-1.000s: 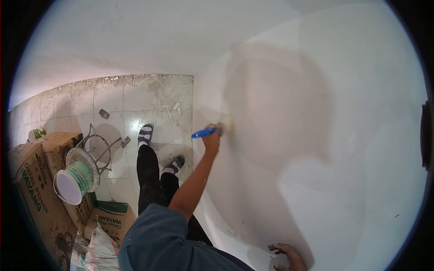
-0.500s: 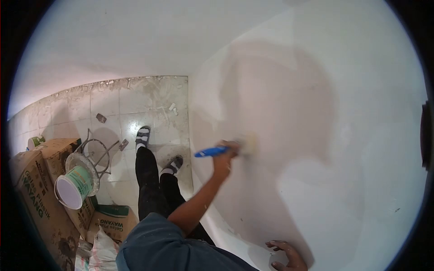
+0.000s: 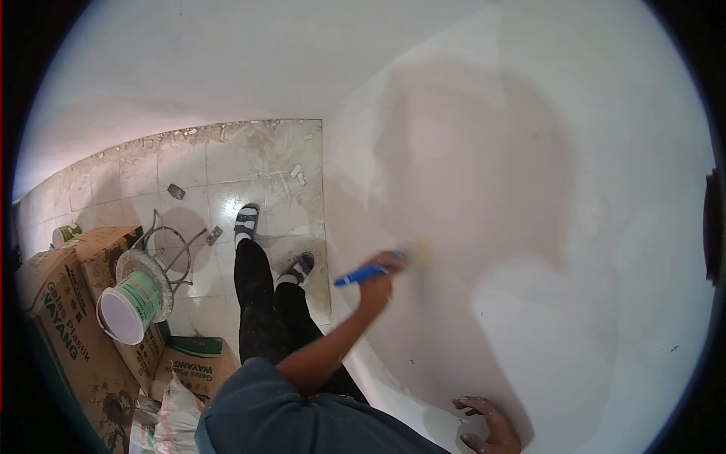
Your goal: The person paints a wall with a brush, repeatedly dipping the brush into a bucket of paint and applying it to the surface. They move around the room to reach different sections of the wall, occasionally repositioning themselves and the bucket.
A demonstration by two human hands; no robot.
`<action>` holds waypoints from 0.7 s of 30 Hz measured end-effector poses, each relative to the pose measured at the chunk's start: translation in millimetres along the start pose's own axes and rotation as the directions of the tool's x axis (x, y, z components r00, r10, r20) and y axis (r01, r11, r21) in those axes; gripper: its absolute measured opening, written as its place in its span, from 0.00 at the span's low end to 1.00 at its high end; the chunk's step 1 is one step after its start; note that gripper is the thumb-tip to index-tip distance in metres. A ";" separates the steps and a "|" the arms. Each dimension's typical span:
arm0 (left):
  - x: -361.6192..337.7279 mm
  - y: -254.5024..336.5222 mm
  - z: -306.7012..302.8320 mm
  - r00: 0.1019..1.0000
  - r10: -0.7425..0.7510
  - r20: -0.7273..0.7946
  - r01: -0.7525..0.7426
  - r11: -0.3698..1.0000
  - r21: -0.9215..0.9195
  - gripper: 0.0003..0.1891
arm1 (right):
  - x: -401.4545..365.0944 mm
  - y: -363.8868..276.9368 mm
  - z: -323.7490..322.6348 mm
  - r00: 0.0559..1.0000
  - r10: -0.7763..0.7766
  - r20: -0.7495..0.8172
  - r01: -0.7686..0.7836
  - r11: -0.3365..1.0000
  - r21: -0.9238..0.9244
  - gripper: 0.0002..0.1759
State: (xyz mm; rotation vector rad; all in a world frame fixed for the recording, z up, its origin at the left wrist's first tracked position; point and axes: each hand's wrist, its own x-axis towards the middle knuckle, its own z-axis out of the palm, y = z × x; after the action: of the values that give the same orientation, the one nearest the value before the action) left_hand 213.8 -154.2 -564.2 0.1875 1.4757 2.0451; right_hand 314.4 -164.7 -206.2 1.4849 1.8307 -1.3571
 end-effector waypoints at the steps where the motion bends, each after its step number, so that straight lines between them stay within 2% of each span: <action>1: 7.7 -58.6 -9.1 0.946 -0.293 -0.135 0.241 0.921 -0.306 0.07 | -2.1 -1.5 1.4 1.000 0.018 0.001 -0.018 1.000 -0.010 0.36; 2: 19.4 -119.0 -22.5 0.938 -0.239 -0.251 0.196 0.963 -0.183 0.08 | -0.3 -2.3 2.0 1.000 0.025 0.004 -0.025 0.999 -0.021 0.36; 3: 35.0 -172.2 -42.5 0.931 -0.211 -0.297 0.208 0.977 -0.042 0.08 | 2.2 -1.9 2.3 1.000 0.014 0.008 -0.014 1.000 -0.028 0.36; 4: 42.2 -201.4 -57.1 0.922 -0.186 -0.340 0.233 0.967 0.101 0.08 | 1.5 -0.7 3.3 1.000 0.023 0.001 -0.023 0.999 -0.037 0.36; 5: 42.0 -203.5 -56.7 0.919 -0.188 -0.346 0.236 0.967 0.101 0.08 | 0.8 -0.4 3.7 0.999 0.034 -0.006 -0.035 0.998 -0.046 0.35; 7: 41.1 -198.8 -33.2 0.961 -0.055 -0.270 0.112 0.973 0.200 0.08 | 0.9 -6.3 6.6 0.999 0.038 -0.019 -0.039 0.997 -0.065 0.35; 8: 35.1 -127.9 -6.1 0.938 0.059 -0.342 0.022 0.973 0.228 0.07 | 1.3 -8.9 6.1 0.999 0.040 -0.032 -0.043 0.996 -0.075 0.35; 9: 22.2 -82.8 4.0 0.935 -0.268 -0.234 0.221 0.953 -0.206 0.07 | 1.0 -9.7 4.4 0.999 0.047 -0.026 -0.049 0.996 -0.077 0.35; 10: 14.9 -21.7 4.1 0.982 -0.175 -0.073 0.172 0.984 -0.050 0.07 | 1.3 -9.7 4.3 0.999 0.042 -0.026 -0.044 0.996 -0.080 0.35; 11: -0.9 12.3 8.4 0.986 -0.162 0.023 0.164 0.967 -0.194 0.07 | 2.7 -9.3 5.2 0.999 0.033 -0.026 -0.035 0.996 -0.078 0.35; 12: -14.9 50.3 14.0 0.937 -0.314 0.155 0.348 0.787 -0.510 0.06 | 4.1 -10.1 6.4 0.999 0.032 -0.020 -0.033 0.997 -0.068 0.35; 13: -17.1 72.3 10.1 0.913 -0.257 0.316 0.386 0.791 -0.474 0.05 | 4.3 -12.1 7.8 0.999 0.035 -0.041 -0.037 0.998 -0.058 0.35; 14: -12.3 64.5 8.3 0.910 -0.258 0.324 0.392 0.789 -0.474 0.05 | 3.2 -13.2 8.5 0.997 0.041 -0.068 -0.045 0.998 -0.052 0.35; 16: 15.0 18.5 8.0 0.913 -0.356 0.200 0.408 0.806 -0.429 0.04 | 0.2 -7.2 7.1 0.997 0.038 -0.060 -0.042 0.996 -0.074 0.35; 17: 33.2 -27.8 1.0 0.819 -0.542 0.187 0.540 0.619 -0.571 0.04 | 1.1 -3.5 5.6 0.999 0.025 -0.044 -0.029 0.995 -0.093 0.35; 18: 52.7 -66.9 -8.4 0.852 -0.517 0.081 0.458 0.662 -0.594 0.05 | 2.4 -0.7 4.6 0.998 0.011 -0.055 -0.017 0.995 -0.096 0.35; 19: 76.6 -89.1 -18.0 0.882 -0.465 -0.078 0.378 0.797 -0.471 0.06 | 3.9 1.4 2.8 1.000 0.006 -0.029 -0.008 0.996 -0.092 0.34; 20: 97.2 -119.2 -25.4 0.852 -0.503 -0.146 0.324 0.725 -0.607 0.06 | 3.3 1.4 3.1 1.000 0.014 0.005 -0.014 0.996 -0.085 0.33; 21: 111.2 -139.8 -32.3 0.853 -0.449 -0.267 0.263 0.812 -0.521 0.06 | 3.5 -1.5 5.0 1.000 0.026 0.015 -0.025 0.997 -0.080 0.33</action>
State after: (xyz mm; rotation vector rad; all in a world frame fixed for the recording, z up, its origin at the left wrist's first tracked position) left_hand 163.6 -92.2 -727.3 -0.6808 1.0550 2.1058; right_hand 310.6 -167.1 -210.6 1.4473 1.8276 -1.2662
